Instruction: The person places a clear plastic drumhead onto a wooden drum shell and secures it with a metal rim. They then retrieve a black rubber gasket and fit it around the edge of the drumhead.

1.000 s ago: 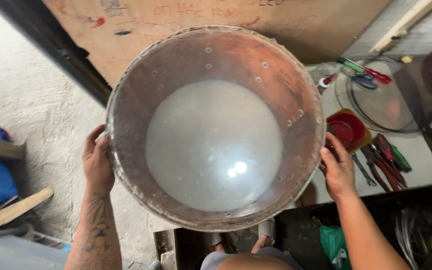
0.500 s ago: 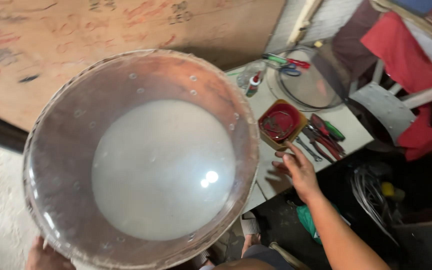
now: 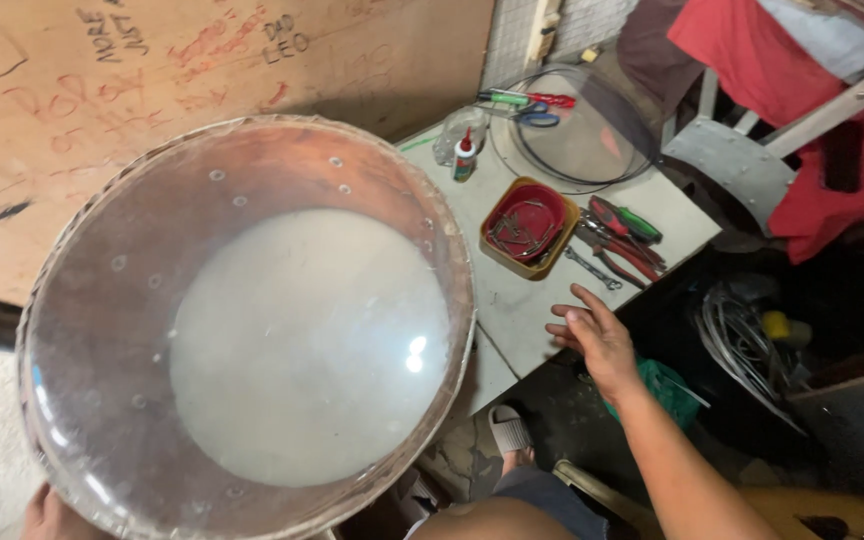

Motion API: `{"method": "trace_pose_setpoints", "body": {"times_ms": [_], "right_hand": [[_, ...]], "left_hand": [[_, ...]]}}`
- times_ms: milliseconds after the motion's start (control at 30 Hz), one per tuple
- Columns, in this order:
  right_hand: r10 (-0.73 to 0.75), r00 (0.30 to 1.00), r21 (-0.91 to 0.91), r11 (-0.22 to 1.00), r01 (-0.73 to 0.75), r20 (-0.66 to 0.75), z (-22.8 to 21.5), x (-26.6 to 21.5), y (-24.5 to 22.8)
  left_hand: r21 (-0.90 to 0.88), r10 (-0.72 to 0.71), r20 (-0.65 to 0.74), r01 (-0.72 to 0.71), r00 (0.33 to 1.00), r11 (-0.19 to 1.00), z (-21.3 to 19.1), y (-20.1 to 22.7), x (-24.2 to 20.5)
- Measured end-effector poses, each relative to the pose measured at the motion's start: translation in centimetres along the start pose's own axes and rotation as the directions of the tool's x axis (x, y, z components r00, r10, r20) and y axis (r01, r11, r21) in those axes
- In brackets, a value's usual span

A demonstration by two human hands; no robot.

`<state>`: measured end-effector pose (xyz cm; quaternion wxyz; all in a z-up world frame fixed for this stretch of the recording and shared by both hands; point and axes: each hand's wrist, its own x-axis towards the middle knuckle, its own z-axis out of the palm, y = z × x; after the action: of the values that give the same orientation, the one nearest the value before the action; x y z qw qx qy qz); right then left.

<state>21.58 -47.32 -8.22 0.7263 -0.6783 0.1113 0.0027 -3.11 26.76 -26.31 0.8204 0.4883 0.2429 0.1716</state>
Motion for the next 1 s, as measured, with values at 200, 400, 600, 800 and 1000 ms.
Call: {"method": "trace_pose_setpoints", "body": {"times_ms": [200, 400, 600, 800, 1000], "right_hand": [[-0.042, 0.997, -0.124, 0.991, 0.049, 0.064, 0.6, -0.9, -0.7], [-0.597, 0.615, -0.503, 0.37, 0.781, 0.515, 5.8, -2.9, -7.3], [-0.661, 0.197, -0.239, 0.027, 0.971, 0.724, 11.0, -2.9, -11.0], [-0.598, 0.121, -0.11, 0.055, 0.992, 0.792, 12.7, -0.8, -10.5], [-0.479, 0.237, -0.153, 0.208, 0.966, 0.845, 12.4, 0.1, -9.9]], "left_hand": [[0.22, 0.139, -0.624, 0.002, 0.769, 0.975, 9.4, -3.5, -1.4], [0.029, -0.101, -0.679, 0.165, 0.727, 0.986, 12.0, -7.5, -6.0], [0.114, -0.092, -0.727, 0.252, 0.68, 0.961, 10.4, -14.7, -9.8], [0.273, -0.333, -0.777, 0.763, 0.534, 0.586, 9.8, -23.3, -17.5], [0.337, -0.541, -0.726, 0.905, 0.425, 0.258, 11.4, -29.1, -26.2]]}}
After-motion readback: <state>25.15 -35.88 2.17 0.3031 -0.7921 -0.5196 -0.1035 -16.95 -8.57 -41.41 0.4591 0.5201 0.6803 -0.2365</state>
